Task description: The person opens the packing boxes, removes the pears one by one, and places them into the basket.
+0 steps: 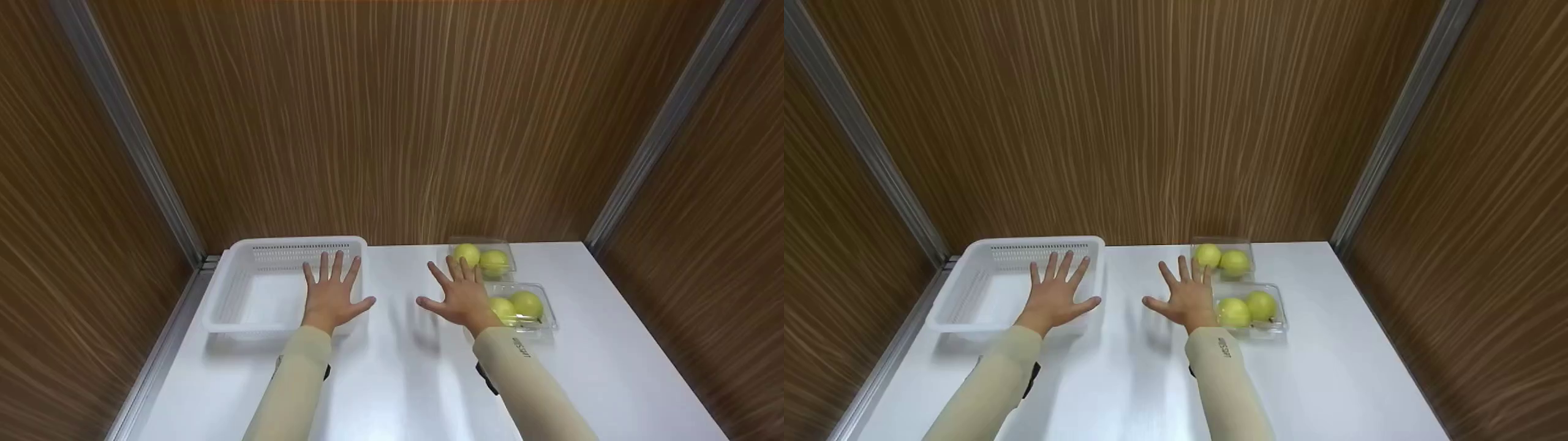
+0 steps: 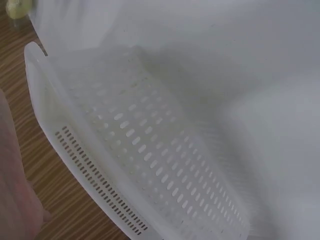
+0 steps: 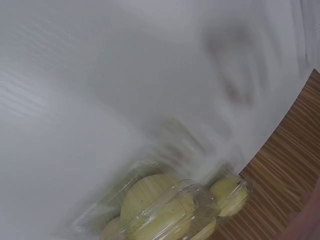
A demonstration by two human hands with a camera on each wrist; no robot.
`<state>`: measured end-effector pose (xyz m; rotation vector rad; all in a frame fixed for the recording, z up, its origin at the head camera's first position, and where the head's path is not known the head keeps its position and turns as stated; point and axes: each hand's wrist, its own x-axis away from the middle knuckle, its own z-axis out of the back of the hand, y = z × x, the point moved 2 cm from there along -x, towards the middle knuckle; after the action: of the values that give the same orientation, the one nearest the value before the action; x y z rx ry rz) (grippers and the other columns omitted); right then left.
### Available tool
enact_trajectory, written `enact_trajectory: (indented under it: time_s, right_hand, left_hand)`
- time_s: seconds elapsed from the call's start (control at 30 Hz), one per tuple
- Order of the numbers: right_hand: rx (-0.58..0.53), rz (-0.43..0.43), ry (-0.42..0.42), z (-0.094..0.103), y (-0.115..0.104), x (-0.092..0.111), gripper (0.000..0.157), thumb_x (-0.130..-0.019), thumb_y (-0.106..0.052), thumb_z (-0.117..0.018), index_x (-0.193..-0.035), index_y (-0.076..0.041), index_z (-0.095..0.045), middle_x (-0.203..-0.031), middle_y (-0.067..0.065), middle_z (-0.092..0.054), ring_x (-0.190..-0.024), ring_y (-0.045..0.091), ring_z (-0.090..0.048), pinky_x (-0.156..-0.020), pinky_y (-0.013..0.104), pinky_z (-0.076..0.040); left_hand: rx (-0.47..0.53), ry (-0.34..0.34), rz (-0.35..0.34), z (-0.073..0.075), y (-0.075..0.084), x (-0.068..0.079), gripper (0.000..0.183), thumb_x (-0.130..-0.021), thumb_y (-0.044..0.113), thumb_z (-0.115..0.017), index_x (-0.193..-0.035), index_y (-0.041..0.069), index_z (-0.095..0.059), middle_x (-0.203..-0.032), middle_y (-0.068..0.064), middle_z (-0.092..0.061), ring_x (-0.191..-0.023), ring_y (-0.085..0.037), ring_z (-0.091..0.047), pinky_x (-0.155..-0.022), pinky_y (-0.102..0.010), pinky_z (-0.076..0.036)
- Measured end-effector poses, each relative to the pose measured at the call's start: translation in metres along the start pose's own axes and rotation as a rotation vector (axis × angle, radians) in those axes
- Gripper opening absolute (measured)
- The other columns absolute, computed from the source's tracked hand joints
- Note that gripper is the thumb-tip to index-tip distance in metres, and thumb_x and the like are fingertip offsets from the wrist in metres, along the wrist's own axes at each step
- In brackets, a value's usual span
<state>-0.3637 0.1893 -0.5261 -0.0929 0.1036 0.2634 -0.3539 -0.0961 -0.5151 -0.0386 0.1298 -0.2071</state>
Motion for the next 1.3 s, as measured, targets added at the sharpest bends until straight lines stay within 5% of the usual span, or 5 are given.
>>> enact_trajectory:
  time_s: [0.2,0.4,0.73,0.9,1.3]
  right_hand:
    - [0.01,-0.02,0.012,0.003,0.01,0.001,0.093,-0.083,-0.086,-0.035,-0.159,-0.034,-0.023,-0.167,0.012,-0.014,-0.152,0.044,-0.008,-0.12,0.063,-0.005]
    - [-0.042,-0.021,0.076,0.007,0.037,0.013,0.089,-0.086,-0.079,-0.045,-0.159,-0.031,-0.026,-0.166,0.016,-0.016,-0.152,0.044,-0.008,-0.12,0.063,-0.005]
    - [-0.098,-0.191,0.091,0.018,0.109,0.051,0.092,-0.087,-0.081,-0.041,-0.159,-0.026,-0.027,-0.164,0.022,-0.016,-0.148,0.05,-0.012,-0.117,0.068,-0.005]
    - [-0.173,-0.302,0.083,0.018,0.134,0.074,0.089,-0.09,-0.075,-0.044,-0.159,-0.021,-0.026,-0.163,0.026,-0.014,-0.146,0.054,-0.012,-0.116,0.07,-0.007]
    - [-0.34,-0.392,-0.055,-0.005,0.14,0.092,0.095,-0.091,-0.075,-0.041,-0.16,-0.014,-0.017,-0.161,0.033,-0.008,-0.144,0.058,-0.014,-0.114,0.071,-0.015]
  left_hand:
    - [0.049,0.012,-0.018,0.001,0.008,-0.007,0.099,-0.083,0.088,-0.029,-0.161,0.03,-0.01,-0.168,-0.012,-0.01,-0.153,-0.042,-0.004,-0.116,-0.07,-0.003]
    - [0.15,0.013,-0.058,0.0,0.034,-0.012,0.098,-0.084,0.086,-0.031,-0.161,0.029,-0.01,-0.168,-0.012,-0.008,-0.153,-0.042,-0.002,-0.119,-0.065,-0.005]
    - [0.336,-0.051,-0.245,-0.011,0.108,-0.009,0.089,-0.091,0.074,-0.042,-0.161,0.029,-0.012,-0.168,-0.011,-0.006,-0.153,-0.038,-0.002,-0.122,-0.054,-0.015]
    - [0.29,-0.077,-0.346,-0.024,0.143,-0.005,0.086,-0.091,0.075,-0.04,-0.161,0.033,-0.013,-0.168,-0.009,-0.009,-0.153,-0.037,-0.007,-0.118,-0.052,-0.027]
    - [0.274,-0.061,-0.388,-0.043,0.207,0.008,0.081,-0.091,0.062,-0.056,-0.159,0.034,-0.023,-0.168,-0.008,-0.011,-0.152,-0.038,-0.017,-0.111,-0.051,-0.039]
